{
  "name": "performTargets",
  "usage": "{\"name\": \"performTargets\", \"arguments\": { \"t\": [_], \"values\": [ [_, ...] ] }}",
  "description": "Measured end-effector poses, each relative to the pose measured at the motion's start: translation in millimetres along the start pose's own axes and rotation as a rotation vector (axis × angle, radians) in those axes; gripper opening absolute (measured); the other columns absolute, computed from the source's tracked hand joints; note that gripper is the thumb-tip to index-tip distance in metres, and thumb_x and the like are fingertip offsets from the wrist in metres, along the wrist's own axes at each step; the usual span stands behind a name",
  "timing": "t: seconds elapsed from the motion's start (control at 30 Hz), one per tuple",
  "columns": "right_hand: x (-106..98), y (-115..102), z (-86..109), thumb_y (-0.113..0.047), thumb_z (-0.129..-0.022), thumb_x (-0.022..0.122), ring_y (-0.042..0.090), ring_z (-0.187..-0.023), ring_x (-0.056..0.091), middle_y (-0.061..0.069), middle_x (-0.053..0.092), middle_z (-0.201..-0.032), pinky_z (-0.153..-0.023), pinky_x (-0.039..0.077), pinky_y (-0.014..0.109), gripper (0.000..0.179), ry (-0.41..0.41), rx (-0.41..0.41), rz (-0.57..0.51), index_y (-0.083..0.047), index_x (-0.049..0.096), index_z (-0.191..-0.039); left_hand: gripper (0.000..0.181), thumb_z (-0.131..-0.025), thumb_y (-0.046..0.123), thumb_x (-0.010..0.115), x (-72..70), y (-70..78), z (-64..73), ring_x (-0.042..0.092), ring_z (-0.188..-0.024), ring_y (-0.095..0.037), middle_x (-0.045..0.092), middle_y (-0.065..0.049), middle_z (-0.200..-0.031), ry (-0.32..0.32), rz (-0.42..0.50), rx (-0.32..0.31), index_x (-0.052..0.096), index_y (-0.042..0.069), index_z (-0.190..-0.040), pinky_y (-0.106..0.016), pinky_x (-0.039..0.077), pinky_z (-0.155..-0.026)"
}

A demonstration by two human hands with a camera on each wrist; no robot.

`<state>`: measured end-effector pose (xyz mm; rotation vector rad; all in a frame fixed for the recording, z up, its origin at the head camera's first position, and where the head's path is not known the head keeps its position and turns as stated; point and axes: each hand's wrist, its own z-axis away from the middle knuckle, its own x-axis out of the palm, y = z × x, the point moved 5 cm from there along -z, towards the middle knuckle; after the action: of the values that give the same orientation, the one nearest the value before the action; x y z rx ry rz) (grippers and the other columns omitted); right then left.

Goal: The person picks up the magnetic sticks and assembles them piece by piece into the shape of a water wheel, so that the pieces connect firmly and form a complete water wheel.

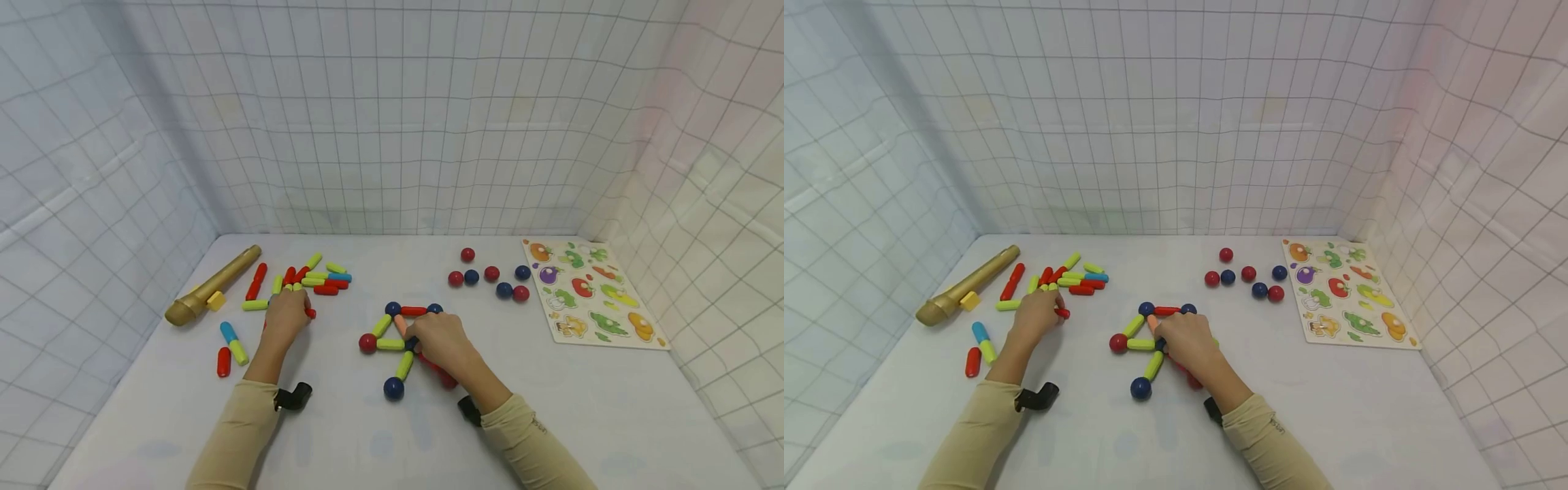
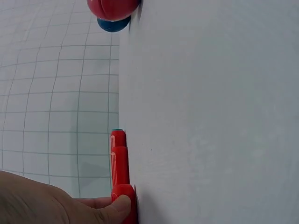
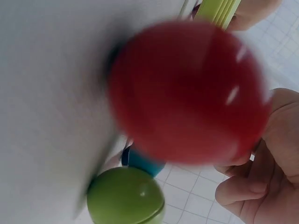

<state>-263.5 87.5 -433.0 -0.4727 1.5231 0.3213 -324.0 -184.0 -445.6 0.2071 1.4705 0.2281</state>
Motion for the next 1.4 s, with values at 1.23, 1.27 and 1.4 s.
{"name": "performTargets", "arguments": {
  "t": [1.23,1.27,1.4],
  "values": [
    [-4.0,0.7,-2.2,-0.024,-0.081,0.079,0.012,-0.066,0.053,-0.004,0.074,-0.088,-0.055,0.044,0.022,0.023,-0.02,0.008,-0.004,-0.023,0.077,-0.104,0.031,-0.092,0.036,0.064,38.4,82.5,39.3,0.053,-0.057,-0.015,0.072,-0.002,-0.068,-0.498,0.327,0.121,0.075,0.007,-0.087,-0.024,0.039,-0.059],
    [-4.0,0.6,-2.2,-0.024,-0.081,0.079,0.012,-0.066,0.053,-0.004,0.074,-0.088,-0.056,0.044,0.022,0.023,-0.021,0.006,-0.004,-0.023,0.077,-0.104,0.031,-0.092,0.036,0.064,39.6,82.7,39.1,0.051,-0.056,-0.014,0.071,-0.002,-0.066,-0.493,0.324,0.115,0.075,0.007,-0.086,-0.024,0.038,-0.057],
    [-3.4,0.4,-1.9,-0.024,-0.082,0.079,0.012,-0.066,0.052,-0.005,0.073,-0.087,-0.056,0.043,0.021,0.022,-0.02,-0.011,-0.009,-0.022,0.077,-0.103,0.033,-0.094,0.035,0.062,42.9,84.5,37.4,0.046,-0.052,-0.013,0.066,-0.001,-0.061,-0.447,0.323,0.118,0.074,0.007,-0.079,-0.022,0.035,-0.054]
  ]
}}
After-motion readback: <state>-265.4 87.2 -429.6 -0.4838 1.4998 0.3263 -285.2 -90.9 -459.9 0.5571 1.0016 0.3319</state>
